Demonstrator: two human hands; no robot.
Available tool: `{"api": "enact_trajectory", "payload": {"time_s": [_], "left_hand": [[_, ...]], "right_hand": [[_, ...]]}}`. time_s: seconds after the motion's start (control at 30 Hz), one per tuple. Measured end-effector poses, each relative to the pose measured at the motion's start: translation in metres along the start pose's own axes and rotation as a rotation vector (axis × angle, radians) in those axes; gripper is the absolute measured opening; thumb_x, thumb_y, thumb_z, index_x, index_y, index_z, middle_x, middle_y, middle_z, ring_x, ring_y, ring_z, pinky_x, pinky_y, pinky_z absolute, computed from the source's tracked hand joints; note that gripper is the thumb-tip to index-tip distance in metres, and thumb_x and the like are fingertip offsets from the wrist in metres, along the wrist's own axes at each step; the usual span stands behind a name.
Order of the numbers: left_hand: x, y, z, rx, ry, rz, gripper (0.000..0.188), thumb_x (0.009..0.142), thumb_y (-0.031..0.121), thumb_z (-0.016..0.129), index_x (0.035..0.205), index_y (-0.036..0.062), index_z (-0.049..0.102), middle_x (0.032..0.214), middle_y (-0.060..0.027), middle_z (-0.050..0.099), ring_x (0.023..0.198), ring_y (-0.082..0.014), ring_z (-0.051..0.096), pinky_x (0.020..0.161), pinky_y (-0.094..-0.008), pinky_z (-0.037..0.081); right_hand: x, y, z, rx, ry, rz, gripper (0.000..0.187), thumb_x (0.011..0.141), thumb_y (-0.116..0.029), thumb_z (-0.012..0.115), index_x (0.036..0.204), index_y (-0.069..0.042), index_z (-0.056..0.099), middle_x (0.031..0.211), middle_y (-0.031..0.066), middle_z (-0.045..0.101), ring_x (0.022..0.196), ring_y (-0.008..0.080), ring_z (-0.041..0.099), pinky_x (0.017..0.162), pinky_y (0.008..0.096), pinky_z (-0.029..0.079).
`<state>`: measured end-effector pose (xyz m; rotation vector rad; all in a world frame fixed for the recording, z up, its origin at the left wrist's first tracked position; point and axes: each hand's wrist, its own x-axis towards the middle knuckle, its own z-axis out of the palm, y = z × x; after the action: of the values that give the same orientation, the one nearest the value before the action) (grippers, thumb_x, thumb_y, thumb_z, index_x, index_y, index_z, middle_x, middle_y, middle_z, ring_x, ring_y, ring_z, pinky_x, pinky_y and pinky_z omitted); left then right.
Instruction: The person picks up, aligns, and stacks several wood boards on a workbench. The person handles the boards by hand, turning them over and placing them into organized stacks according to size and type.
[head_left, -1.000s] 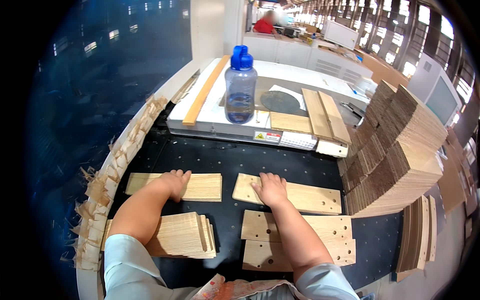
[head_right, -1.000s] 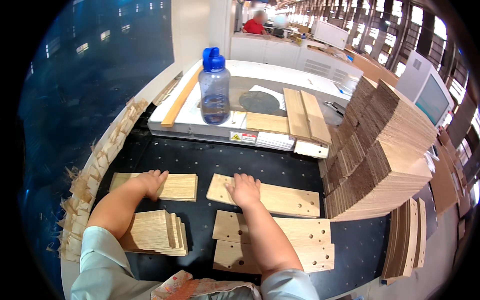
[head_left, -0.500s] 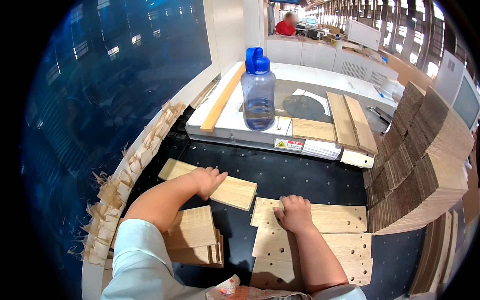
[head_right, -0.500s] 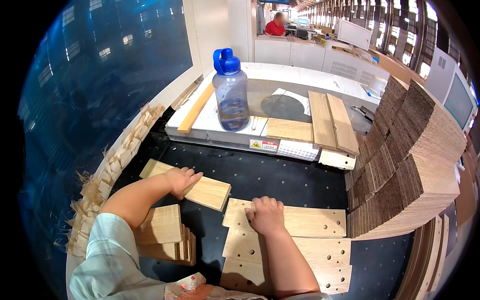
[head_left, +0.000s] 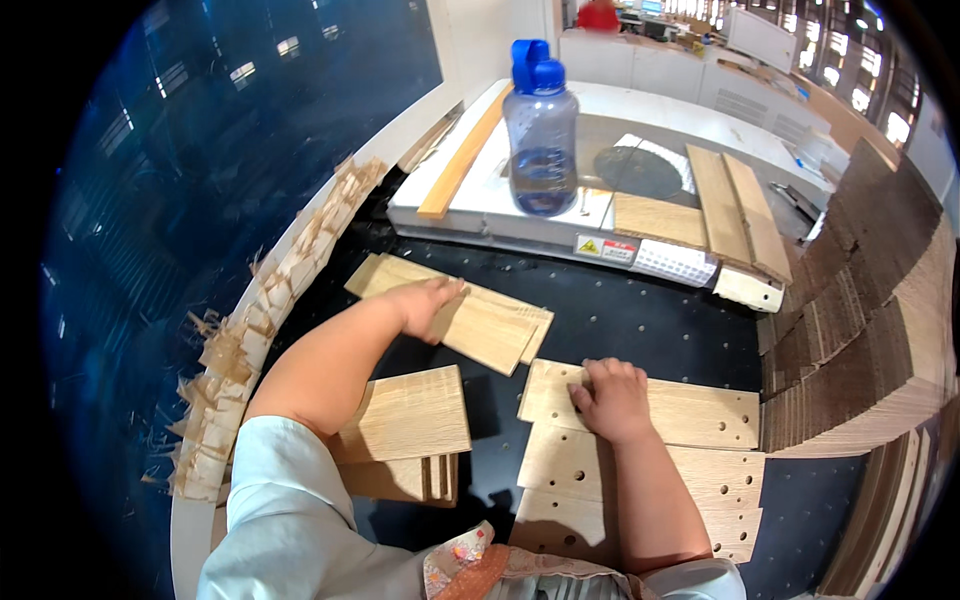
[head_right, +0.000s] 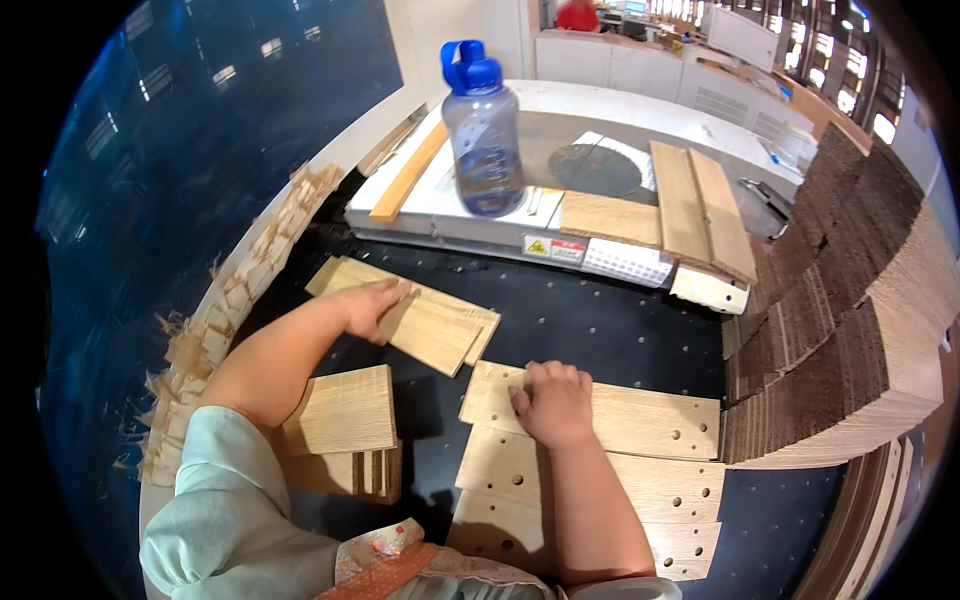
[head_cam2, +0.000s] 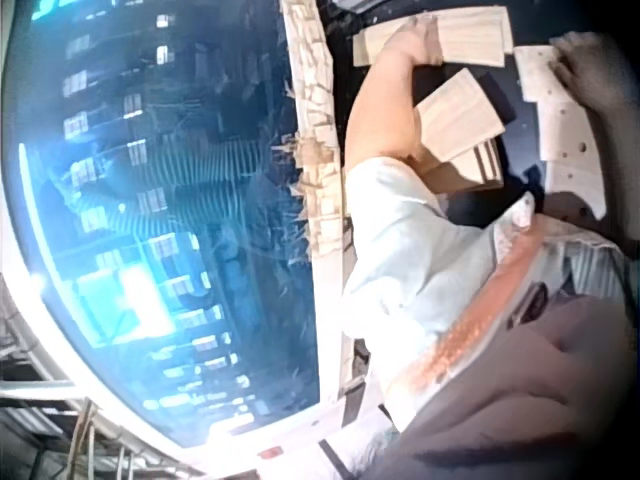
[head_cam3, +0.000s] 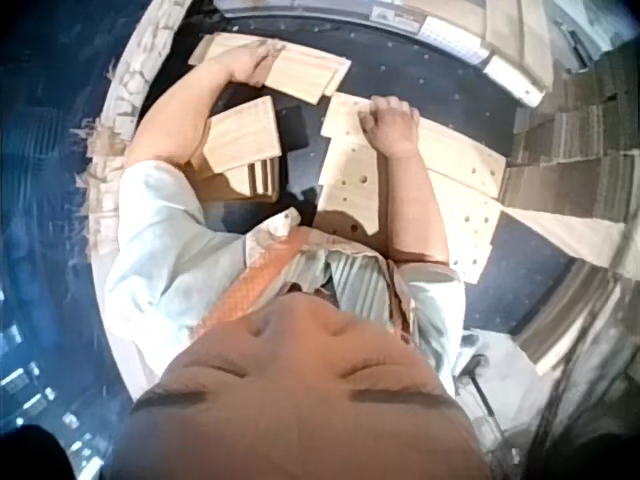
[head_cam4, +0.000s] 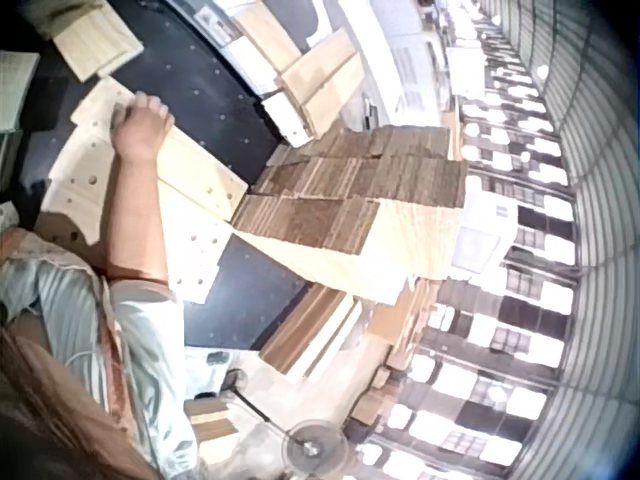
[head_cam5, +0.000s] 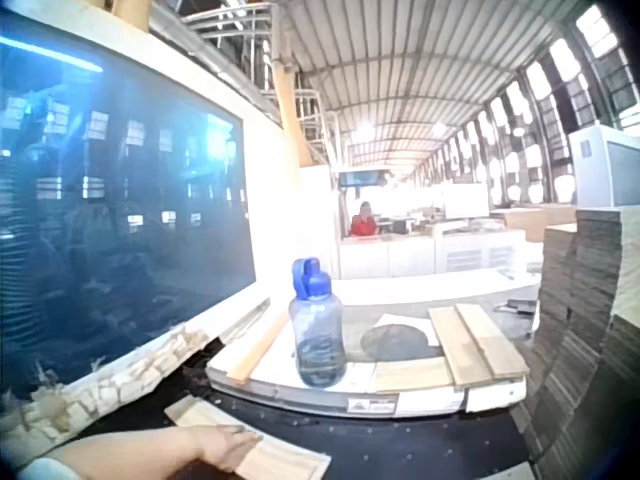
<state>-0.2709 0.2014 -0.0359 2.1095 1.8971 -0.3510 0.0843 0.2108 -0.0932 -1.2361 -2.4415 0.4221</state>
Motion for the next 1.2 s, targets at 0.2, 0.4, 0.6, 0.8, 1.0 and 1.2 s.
{"api": "enact_trajectory", "payload": {"time_s": [0.2,0.4,0.6,0.8,1.0,1.2], "left_hand": [[-0.039,0.001,-0.049,-0.721,0.076,-0.228,0.102,0.072,0.037,0.079,0.148,0.0047,0.018,0.144,-0.0217,0.037,0.129,-0.0338,0.041,0.106,-0.0382,0.035],[-0.043,0.011,-0.064,0.073,0.007,-0.165,0.093,0.07,0.035,0.079,0.144,0.008,0.031,0.13,-0.0219,0.05,0.121,-0.0331,0.049,0.1,-0.0383,0.041],[0.003,0.035,-0.025,0.435,-0.166,0.108,0.091,0.062,0.029,0.081,0.138,0.008,0.036,0.118,-0.015,0.056,0.109,-0.0331,0.056,0.09,-0.041,0.047],[0.03,0.027,-0.006,0.495,-0.114,0.059,0.102,0.061,0.021,0.08,0.142,-0.0022,0.023,0.117,-0.0179,0.052,0.1,-0.0331,0.06,0.083,-0.039,0.051],[0.06,-0.007,-0.008,0.43,-0.055,-0.093,0.094,0.068,0.018,0.078,0.143,-0.0039,0.025,0.126,-0.0182,0.05,0.104,-0.0313,0.06,0.083,-0.0384,0.052],[0.076,-0.01,-0.001,0.249,0.236,-0.288,0.02,0.087,0.009,0.045,0.103,0.0052,0.057,0.109,-0.0182,0.061,0.097,-0.0343,0.062,0.079,-0.0429,0.052]], "right_hand": [[0.0,0.003,0.0,0.006,-0.014,0.025,0.04,0.083,-0.034,0.062,0.114,-0.009,0.062,0.112,0.0092,0.06,0.11,0.026,0.051,0.098,0.0406,0.032],[-0.001,0.001,0.002,0.007,-0.004,0.009,0.041,0.083,-0.034,0.062,0.115,-0.008,0.061,0.112,0.0089,0.06,0.11,0.0267,0.05,0.1,0.0421,0.032],[-0.002,0.006,0.008,0.011,0.076,-0.045,0.043,0.08,-0.034,0.063,0.114,-0.007,0.062,0.108,0.0084,0.06,0.106,0.0282,0.052,0.096,0.0425,0.034],[-0.002,0.004,0.008,-0.031,0.051,-0.009,0.045,0.082,-0.036,0.061,0.116,-0.007,0.061,0.111,0.0085,0.059,0.106,0.0283,0.051,0.098,0.0431,0.033],[-0.003,0.002,0.006,-0.04,0.073,-0.031,0.045,0.082,-0.036,0.061,0.115,-0.007,0.061,0.11,0.0093,0.06,0.104,0.0292,0.052,0.096,0.0436,0.035],[-0.001,0.002,0.005,-0.025,0.055,-0.011,0.045,0.081,-0.036,0.062,0.116,-0.007,0.061,0.111,0.0084,0.06,0.106,0.0286,0.052,0.1,0.0478,0.033]]}}
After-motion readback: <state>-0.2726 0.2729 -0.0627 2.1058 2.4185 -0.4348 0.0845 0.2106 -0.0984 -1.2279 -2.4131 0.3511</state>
